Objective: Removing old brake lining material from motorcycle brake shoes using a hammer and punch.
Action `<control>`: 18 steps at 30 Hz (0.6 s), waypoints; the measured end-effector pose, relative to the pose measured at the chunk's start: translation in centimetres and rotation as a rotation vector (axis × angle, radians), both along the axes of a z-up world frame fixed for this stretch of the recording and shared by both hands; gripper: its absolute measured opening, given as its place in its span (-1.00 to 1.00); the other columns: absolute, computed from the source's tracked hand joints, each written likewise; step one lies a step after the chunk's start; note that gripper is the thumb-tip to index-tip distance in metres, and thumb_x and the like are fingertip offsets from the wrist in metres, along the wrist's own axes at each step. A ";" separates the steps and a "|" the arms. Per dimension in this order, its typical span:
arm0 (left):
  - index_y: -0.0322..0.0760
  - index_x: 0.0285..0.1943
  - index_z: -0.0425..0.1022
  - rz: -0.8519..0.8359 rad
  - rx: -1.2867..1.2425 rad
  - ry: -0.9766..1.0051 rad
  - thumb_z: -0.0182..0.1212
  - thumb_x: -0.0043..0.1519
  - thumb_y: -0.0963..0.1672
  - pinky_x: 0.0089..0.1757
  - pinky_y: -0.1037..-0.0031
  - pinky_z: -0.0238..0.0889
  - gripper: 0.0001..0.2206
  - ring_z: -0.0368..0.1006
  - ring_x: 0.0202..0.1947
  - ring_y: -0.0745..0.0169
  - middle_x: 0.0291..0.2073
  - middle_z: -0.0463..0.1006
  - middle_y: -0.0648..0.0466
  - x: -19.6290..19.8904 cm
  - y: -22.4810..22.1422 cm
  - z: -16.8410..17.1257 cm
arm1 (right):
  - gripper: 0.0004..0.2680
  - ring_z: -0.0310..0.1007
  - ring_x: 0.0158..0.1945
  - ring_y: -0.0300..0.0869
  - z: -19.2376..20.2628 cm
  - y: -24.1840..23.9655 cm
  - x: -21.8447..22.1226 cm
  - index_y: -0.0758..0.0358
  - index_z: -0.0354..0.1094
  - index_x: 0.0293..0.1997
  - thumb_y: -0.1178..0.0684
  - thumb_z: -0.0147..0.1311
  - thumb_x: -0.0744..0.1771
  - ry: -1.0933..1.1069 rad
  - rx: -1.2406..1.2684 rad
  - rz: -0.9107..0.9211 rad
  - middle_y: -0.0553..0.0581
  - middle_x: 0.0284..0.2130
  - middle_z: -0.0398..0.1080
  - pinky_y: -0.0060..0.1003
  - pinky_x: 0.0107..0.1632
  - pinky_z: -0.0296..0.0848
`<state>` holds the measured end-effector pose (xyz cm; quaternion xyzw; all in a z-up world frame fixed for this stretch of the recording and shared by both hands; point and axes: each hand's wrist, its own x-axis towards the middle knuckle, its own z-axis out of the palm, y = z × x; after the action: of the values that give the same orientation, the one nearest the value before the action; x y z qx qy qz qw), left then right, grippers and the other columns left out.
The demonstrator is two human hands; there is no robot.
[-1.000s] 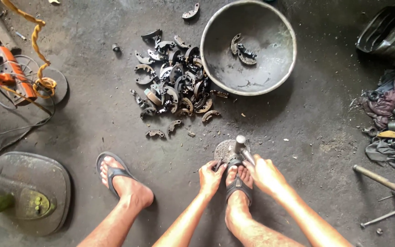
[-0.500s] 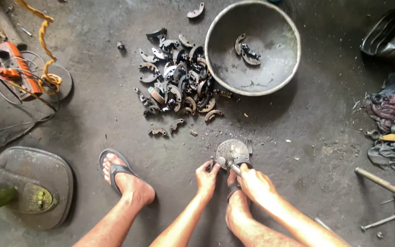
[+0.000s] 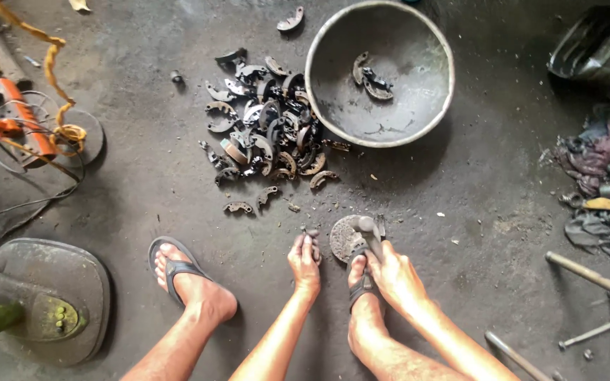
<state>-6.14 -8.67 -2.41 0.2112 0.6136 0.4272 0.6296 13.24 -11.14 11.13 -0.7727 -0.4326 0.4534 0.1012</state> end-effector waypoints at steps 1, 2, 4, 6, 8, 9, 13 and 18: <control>-0.37 -0.08 0.57 -0.002 -0.004 -0.003 0.06 0.38 -0.10 -0.55 0.62 0.00 -0.77 0.14 -0.60 0.55 -0.53 0.35 0.27 0.3 0.2 0.2 | -0.75 0.59 -0.17 0.29 -0.5 -0.2 0.6 0.32 0.32 -0.03 -0.08 0.00 0.36 -0.003 -0.004 -0.002 0.43 -0.32 0.55 0.12 -0.17 0.53; -0.35 -0.04 0.56 -0.008 0.015 -0.006 0.03 0.39 -0.11 -0.54 0.63 0.04 -0.77 0.17 -0.58 0.55 -0.51 0.33 0.28 0.6 0.5 0.4 | -0.75 0.60 -0.16 0.28 -0.9 -0.5 1.2 0.33 0.33 -0.04 -0.09 0.00 0.37 -0.020 -0.091 0.032 0.43 -0.33 0.55 0.12 -0.16 0.52; -0.34 0.00 0.55 -0.011 0.050 -0.009 0.01 0.41 -0.11 -0.53 0.63 0.08 -0.77 0.20 -0.57 0.55 -0.49 0.31 0.28 1.0 2.0 1.0 | -0.75 0.60 -0.16 0.27 -1.3 0.1 1.9 0.33 0.34 -0.06 -0.10 -0.01 0.39 -0.038 -0.161 0.067 0.44 -0.33 0.55 0.13 -0.15 0.52; -0.27 0.08 0.52 -0.099 0.092 0.051 -0.01 0.41 -0.11 -0.51 0.65 0.12 -0.78 0.23 -0.58 0.53 -0.54 0.34 0.21 1.3 2.7 1.9 | -0.71 0.69 -0.20 0.17 -0.7 0.2 2.1 0.34 0.37 -0.09 -0.15 -0.01 0.39 0.000 -0.255 -0.007 0.39 -0.34 0.58 0.05 -0.18 0.60; -0.27 0.08 0.52 -0.109 0.106 0.035 0.01 0.41 -0.12 -0.50 0.64 0.14 -0.79 0.24 -0.57 0.52 -0.51 0.35 0.21 1.8 3.9 2.5 | -0.71 0.66 -0.21 0.19 -1.7 -0.5 2.1 0.33 0.35 -0.05 -0.14 -0.02 0.38 -0.002 -0.160 -0.052 0.41 -0.35 0.57 0.06 -0.20 0.58; -0.28 0.08 0.52 -0.119 0.115 0.020 0.03 0.41 -0.12 -0.48 0.63 0.17 -0.80 0.26 -0.55 0.51 -0.49 0.37 0.22 2.0 4.3 2.9 | -0.72 0.63 -0.21 0.22 -2.0 -1.1 2.1 0.32 0.33 -0.01 -0.13 -0.03 0.37 -0.003 -0.070 -0.097 0.44 -0.35 0.56 0.06 -0.22 0.55; -0.37 0.04 0.56 -0.202 0.322 0.093 0.11 0.39 -0.17 -0.19 0.56 0.45 -0.83 0.52 -0.27 0.44 -0.18 0.55 0.20 3.0 5.6 3.5 | -0.70 0.63 -0.34 0.05 -2.9 -0.6 3.6 0.34 0.42 -0.14 -0.18 0.07 0.36 0.005 -0.179 0.016 0.35 -0.43 0.57 -0.04 -0.32 0.51; -0.25 0.04 0.58 -0.812 0.512 0.538 0.27 0.30 -0.14 -0.22 0.36 0.50 -0.82 0.68 -0.22 0.10 -0.18 0.70 -0.06 4.2 8.4 7.6 | -0.71 0.31 -0.70 -0.17 -5.8 -3.1 5.1 0.36 0.41 -0.14 -0.15 0.06 0.37 0.194 -0.182 -0.568 0.12 -0.66 0.34 -0.12 -0.65 0.30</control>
<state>-1.93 -0.28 5.22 0.6791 0.4986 0.2164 0.4934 18.38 -14.22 5.31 -0.8217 -0.1455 0.5154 0.1948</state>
